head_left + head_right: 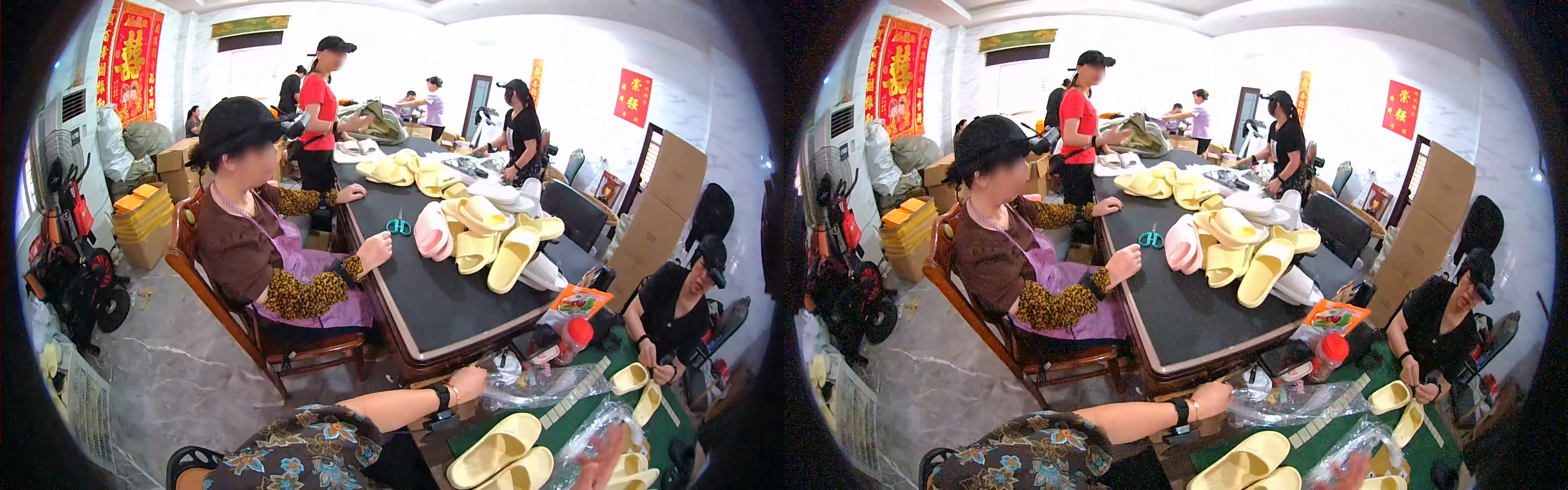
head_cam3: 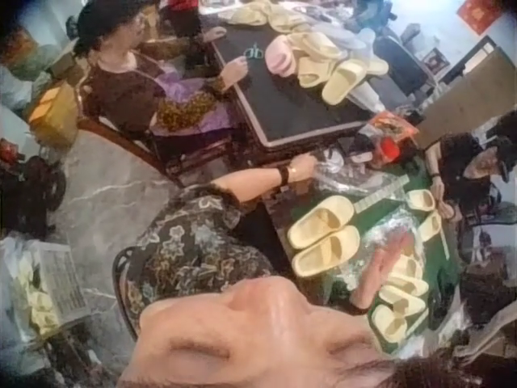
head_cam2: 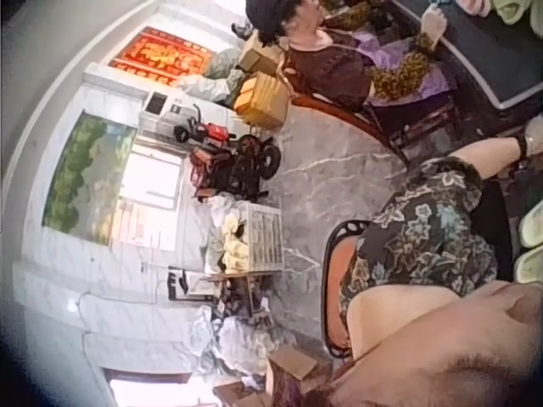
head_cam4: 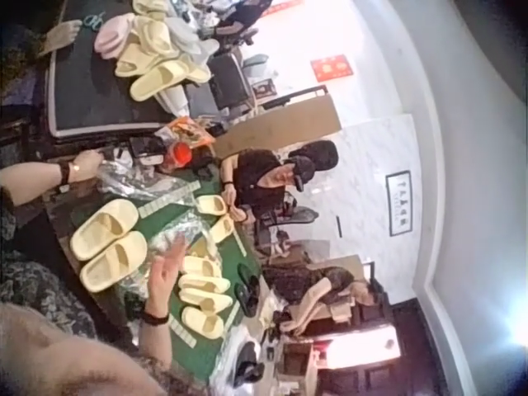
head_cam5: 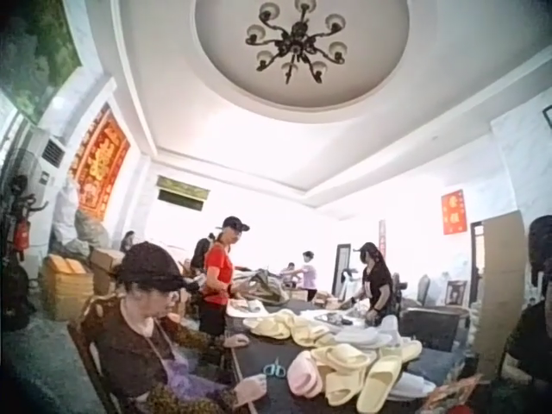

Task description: Inspecting, trimming, and assembling various pairs of EVA slippers at a work table in a shoe factory.

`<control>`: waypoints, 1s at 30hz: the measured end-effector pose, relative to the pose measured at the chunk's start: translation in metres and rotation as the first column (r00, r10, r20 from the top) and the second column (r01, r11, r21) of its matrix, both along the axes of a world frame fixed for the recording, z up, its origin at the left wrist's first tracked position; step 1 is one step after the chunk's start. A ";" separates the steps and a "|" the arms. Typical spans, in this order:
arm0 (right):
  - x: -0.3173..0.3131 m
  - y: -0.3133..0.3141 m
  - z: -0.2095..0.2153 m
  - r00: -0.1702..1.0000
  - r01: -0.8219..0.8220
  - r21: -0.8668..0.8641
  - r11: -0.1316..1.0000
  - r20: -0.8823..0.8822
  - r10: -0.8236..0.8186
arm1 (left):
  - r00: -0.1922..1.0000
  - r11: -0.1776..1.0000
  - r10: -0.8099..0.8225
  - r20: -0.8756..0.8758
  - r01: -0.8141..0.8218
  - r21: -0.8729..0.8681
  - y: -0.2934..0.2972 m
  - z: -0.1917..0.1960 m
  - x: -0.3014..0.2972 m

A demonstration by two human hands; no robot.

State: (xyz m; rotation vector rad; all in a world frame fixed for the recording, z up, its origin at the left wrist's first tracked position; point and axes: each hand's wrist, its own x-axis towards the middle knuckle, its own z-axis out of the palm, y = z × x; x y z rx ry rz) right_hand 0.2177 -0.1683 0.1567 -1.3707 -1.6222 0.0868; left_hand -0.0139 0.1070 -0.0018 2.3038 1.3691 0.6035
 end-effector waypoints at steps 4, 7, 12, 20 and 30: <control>-0.055 -0.003 0.101 0.988 -0.115 0.325 0.939 0.133 0.074 | 1.000 1.000 -0.012 0.017 0.012 -0.001 -0.001 0.000 0.008; -0.059 -0.020 0.131 0.814 -0.464 0.324 0.824 -0.212 0.541 | 1.000 1.000 -0.022 0.020 0.022 -0.007 0.001 -0.005 0.007; -0.083 -0.020 0.149 0.841 -0.359 0.326 0.875 -0.294 0.454 | 0.999 1.000 0.015 0.036 -0.015 0.002 0.003 -0.009 0.004; -0.104 -0.019 0.136 0.912 0.193 0.390 0.900 -0.409 -0.019 | 0.988 0.993 0.108 0.110 -0.113 0.034 -0.005 0.040 -0.010; -0.122 -0.011 0.133 0.696 0.705 0.388 0.594 -0.540 -0.473 | 0.896 0.973 0.128 0.425 -0.197 0.123 -0.002 0.082 -0.041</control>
